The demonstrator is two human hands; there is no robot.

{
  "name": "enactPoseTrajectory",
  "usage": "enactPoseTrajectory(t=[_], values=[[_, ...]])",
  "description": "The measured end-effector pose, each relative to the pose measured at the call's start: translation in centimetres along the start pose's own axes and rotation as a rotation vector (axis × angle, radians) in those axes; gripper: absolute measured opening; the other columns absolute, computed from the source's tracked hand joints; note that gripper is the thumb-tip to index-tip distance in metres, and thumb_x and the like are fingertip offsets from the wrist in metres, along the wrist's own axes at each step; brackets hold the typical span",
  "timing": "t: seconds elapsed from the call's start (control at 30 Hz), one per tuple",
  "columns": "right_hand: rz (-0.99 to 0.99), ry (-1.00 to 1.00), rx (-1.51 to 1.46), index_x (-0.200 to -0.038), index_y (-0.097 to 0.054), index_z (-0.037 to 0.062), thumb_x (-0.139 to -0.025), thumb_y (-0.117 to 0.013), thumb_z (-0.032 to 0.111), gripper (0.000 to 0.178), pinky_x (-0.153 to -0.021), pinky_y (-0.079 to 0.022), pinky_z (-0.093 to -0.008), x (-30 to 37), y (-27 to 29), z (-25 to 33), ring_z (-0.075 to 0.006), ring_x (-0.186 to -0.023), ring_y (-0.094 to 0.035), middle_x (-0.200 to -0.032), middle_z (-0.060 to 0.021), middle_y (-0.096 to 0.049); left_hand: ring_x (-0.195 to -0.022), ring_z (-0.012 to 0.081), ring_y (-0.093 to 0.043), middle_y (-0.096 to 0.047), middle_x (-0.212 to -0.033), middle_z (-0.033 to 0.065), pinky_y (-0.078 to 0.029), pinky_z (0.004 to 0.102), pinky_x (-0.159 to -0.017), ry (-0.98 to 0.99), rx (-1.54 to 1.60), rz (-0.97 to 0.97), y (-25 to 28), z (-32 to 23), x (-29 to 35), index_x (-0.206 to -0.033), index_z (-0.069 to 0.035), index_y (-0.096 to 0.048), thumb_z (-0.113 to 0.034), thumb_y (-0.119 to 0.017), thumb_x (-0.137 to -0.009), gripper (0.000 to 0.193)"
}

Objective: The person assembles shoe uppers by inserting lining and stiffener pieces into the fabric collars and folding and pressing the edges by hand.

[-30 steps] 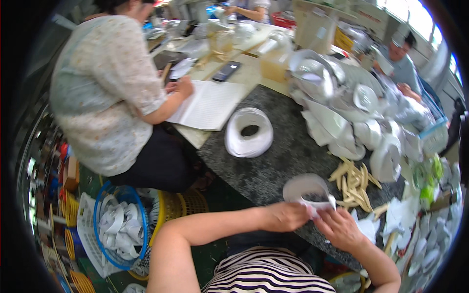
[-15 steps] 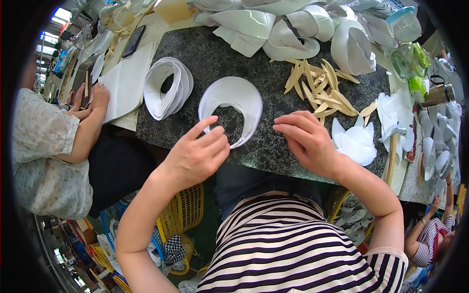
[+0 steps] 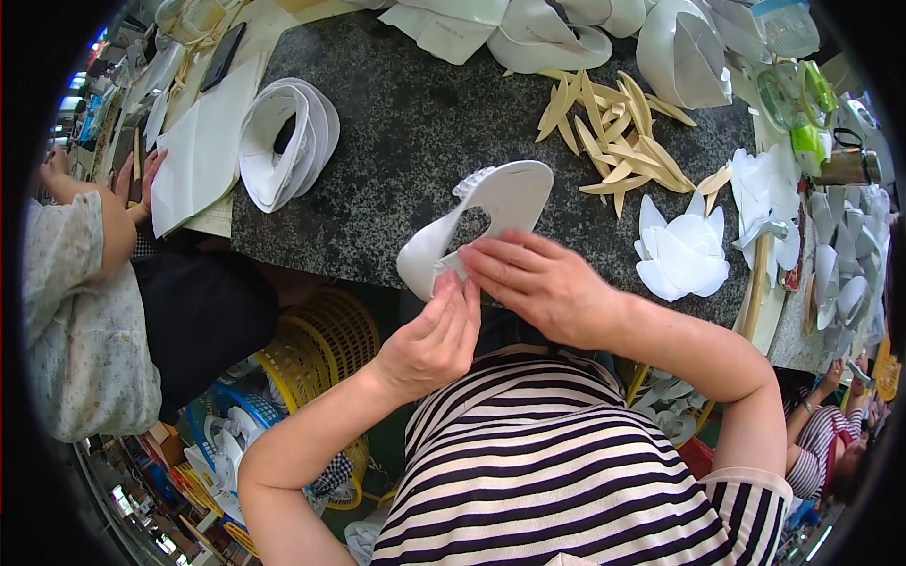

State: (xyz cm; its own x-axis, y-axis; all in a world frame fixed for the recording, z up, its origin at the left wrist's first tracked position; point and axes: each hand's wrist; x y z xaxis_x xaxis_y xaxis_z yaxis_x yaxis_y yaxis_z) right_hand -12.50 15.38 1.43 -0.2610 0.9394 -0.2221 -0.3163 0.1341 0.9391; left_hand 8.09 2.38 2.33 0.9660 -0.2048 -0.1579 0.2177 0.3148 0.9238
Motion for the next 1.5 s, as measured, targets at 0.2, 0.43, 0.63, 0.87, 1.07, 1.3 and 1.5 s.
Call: enactPoseTrajectory(t=[0.2,0.43,0.63,0.87,1.07,1.3,1.5], values=[[0.071,-0.056,-0.005,-0.137,-0.059,0.002,-0.084,-0.059,0.018,0.055,-0.116,-0.039,-0.0413,1.0,0.8,-0.3,-0.0254,-0.135,-0.052,-0.145,-0.0109,-0.057,-0.108,0.0294,-0.071,-0.074,-0.106,0.0284,-0.04,0.0352,-0.115,-0.041,-0.018,-0.071,-0.8,-0.2,-0.1,-0.087,-0.007,-0.064,-0.015,-0.051,-0.092,0.016],[-0.117,-0.257,-0.313,-0.114,-0.072,0.0051,-0.071,-0.064,-0.003,0.045,-0.102,-0.048,-0.0419,2.9,3.7,-0.5,-0.031,-0.116,-0.062,-0.132,-0.0144,-0.064,-0.098,0.0202,-0.071,-0.075,-0.101,0.0121,-0.041,0.0401,-0.11,0.122,0.125,-0.139,1.5,3.0,-0.1,-0.1,-0.008,-0.071,-0.014,-0.057,-0.091,0.018],[-0.156,-1.198,0.591,-0.147,-0.046,-0.0001,-0.104,-0.054,0.018,0.048,-0.104,-0.042,-0.0456,30.3,5.6,-9.4,-0.0406,-0.121,-0.054,-0.131,-0.0249,-0.056,-0.109,0.0171,-0.067,-0.073,-0.108,0.0069,-0.04,0.0394,-0.112,0.085,0.239,-0.272,-2.3,3.9,-0.2,-0.108,-0.005,-0.073,-0.019,-0.062,-0.087,0.028],[-0.232,-1.237,0.578,-0.153,-0.039,0.0041,-0.107,-0.048,0.021,0.05,-0.096,-0.043,-0.0465,35.7,2.5,-10.6,-0.0423,-0.118,-0.055,-0.128,-0.0247,-0.056,-0.119,0.0152,-0.06,-0.069,-0.112,0.0042,-0.032,0.0477,-0.118,0.17,0.168,-0.226,-1.9,0.9,0.7,-0.107,-0.008,-0.072,-0.018,-0.059,-0.089,0.025],[-0.302,-1.209,0.702,-0.15,-0.044,-0.0005,-0.109,-0.043,0.022,0.047,-0.11,-0.04,-0.0425,40.8,6.0,-12.8,-0.0389,-0.128,-0.054,-0.144,-0.0226,-0.054,-0.107,0.016,-0.063,-0.068,-0.103,0.0022,-0.041,0.0492,-0.104,0.135,0.322,-0.279,-2.2,1.8,-0.3,-0.094,-0.009,-0.07,-0.015,-0.062,-0.084,0.014],[-0.681,-1.081,-0.341,-0.099,-0.061,0.0056,-0.108,-0.052,0.022,0.021,-0.05,-0.038,-0.0262,12.4,10.0,0.4,-0.0093,-0.058,-0.051,-0.067,0.0039,-0.054,-0.098,0.0211,-0.065,-0.068,-0.101,0.0066,-0.049,0.0359,-0.078,0.129,0.319,-0.262,-1.2,3.8,-0.3,-0.103,-0.002,-0.072,-0.013,-0.064,-0.08,0.027],[-0.09,-0.426,-0.319,-0.117,-0.061,-0.0017,-0.097,-0.063,0.011,0.024,-0.066,-0.058,-0.0448,-3.2,5.2,2.4,-0.0342,-0.076,-0.069,-0.096,-0.0163,-0.067,-0.094,0.0219,-0.064,-0.065,-0.099,0.0084,-0.049,0.0316,-0.07,0.124,0.347,-0.281,-2.5,3.3,0.0,-0.105,0.003,-0.071,-0.013,-0.063,-0.077,0.033]])
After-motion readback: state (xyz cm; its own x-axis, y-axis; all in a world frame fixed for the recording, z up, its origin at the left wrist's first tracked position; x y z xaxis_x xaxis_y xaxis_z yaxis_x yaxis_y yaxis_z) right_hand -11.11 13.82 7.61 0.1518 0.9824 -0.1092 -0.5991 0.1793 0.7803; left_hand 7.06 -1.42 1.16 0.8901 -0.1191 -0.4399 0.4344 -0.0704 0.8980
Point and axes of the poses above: each hand's wrist, its own x-axis away from the middle knuckle, its own y-axis out of the back of the hand, z = x × y
